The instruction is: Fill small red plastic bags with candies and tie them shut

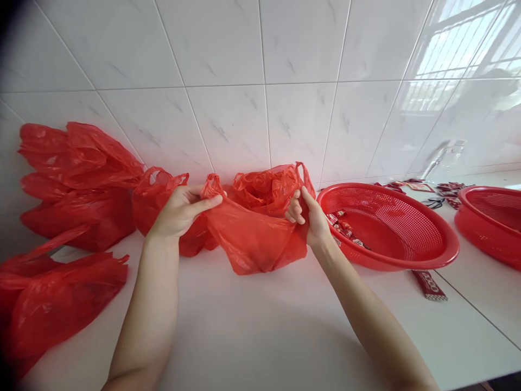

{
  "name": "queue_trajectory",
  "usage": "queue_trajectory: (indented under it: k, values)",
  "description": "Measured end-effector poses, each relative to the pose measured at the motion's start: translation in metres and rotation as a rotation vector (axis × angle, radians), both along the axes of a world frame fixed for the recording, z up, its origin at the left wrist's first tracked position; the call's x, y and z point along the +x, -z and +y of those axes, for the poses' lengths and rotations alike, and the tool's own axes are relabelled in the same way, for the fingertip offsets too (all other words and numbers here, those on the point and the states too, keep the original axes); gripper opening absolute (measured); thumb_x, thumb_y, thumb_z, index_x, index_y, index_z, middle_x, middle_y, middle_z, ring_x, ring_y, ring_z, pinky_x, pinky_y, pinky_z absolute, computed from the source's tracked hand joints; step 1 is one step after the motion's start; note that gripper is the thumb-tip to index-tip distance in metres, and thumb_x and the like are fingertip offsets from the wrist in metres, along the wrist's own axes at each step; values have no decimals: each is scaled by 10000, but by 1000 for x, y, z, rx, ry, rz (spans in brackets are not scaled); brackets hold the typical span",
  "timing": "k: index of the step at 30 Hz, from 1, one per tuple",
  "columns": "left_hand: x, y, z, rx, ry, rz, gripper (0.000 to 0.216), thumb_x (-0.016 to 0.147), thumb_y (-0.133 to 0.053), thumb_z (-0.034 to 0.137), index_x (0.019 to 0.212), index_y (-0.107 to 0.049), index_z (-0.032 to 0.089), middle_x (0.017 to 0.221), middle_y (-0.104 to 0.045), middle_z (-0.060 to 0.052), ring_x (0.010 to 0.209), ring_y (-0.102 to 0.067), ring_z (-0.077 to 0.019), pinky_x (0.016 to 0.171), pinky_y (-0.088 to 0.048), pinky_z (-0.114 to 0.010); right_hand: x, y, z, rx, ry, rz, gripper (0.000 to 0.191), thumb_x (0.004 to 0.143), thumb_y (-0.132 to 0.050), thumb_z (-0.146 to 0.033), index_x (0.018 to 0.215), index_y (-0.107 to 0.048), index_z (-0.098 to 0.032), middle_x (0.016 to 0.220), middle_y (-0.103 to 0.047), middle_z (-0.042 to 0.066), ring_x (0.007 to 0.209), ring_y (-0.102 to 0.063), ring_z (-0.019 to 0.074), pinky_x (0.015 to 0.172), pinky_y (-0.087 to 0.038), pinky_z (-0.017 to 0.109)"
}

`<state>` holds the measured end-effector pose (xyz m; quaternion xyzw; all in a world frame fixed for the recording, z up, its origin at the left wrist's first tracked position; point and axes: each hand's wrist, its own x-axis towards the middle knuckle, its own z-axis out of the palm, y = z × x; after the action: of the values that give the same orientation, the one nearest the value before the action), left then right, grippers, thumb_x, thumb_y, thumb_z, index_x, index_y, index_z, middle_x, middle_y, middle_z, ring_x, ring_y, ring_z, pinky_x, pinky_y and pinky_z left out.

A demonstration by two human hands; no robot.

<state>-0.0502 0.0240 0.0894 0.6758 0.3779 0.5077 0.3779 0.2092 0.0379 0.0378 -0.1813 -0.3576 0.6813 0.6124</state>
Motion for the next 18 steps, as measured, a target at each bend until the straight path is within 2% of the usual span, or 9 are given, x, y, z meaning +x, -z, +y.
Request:
queue_trajectory:
  k: [3, 7, 11, 14, 16, 18]
  values:
    - [0, -2, 0, 19, 10, -99, 230, 733, -829, 398, 723, -741, 186, 693, -665, 11, 657, -595, -126, 666, -492, -265, -1, 0, 0, -1, 70, 5, 311, 882, -720, -387, 701, -546, -203, 464, -383, -107, 358, -240, 31, 400, -344, 145]
    - [9, -3, -3, 67, 44, -24, 192, 774, -799, 368, 746, -750, 184, 766, -694, -9, 751, -625, -149, 748, -501, -279, -9, 3, -4, 20, 131, -195, 331, 864, -720, -454, 718, -567, -198, 462, -460, -81, 358, -269, 36, 395, -327, 176]
    - [21, -1, -8, 92, 124, 9, 198, 836, -751, 383, 813, -757, 187, 826, -725, -39, 808, -662, -181, 764, -527, -308, -19, 2, -14, 83, 162, -377, 376, 843, -718, -515, 714, -571, -194, 470, -512, -55, 370, -315, 43, 380, -254, 195]
    - [35, 2, -13, 259, 135, 51, 168, 848, -750, 365, 858, -755, 197, 1079, -728, -85, 987, -682, -221, 841, -557, -341, -22, -3, -23, 180, 118, -519, 412, 863, -674, -569, 725, -570, -195, 506, -549, -40, 398, -356, 57, 391, -258, 212]
    - [43, 4, -17, 417, 78, 125, 136, 867, -734, 341, 895, -754, 210, 1315, -647, -96, 1104, -657, -231, 893, -558, -351, -23, -6, -29, 258, 63, -613, 429, 888, -634, -585, 726, -568, -193, 539, -572, -29, 424, -395, 68, 415, -299, 221]
    - [50, 5, -19, 506, 24, 216, 123, 896, -701, 324, 924, -749, 214, 1379, -611, -90, 1097, -659, -216, 896, -558, -342, -23, -9, -33, 317, 8, -680, 432, 912, -607, -568, 709, -557, -189, 569, -583, -20, 465, -445, 80, 456, -352, 227]
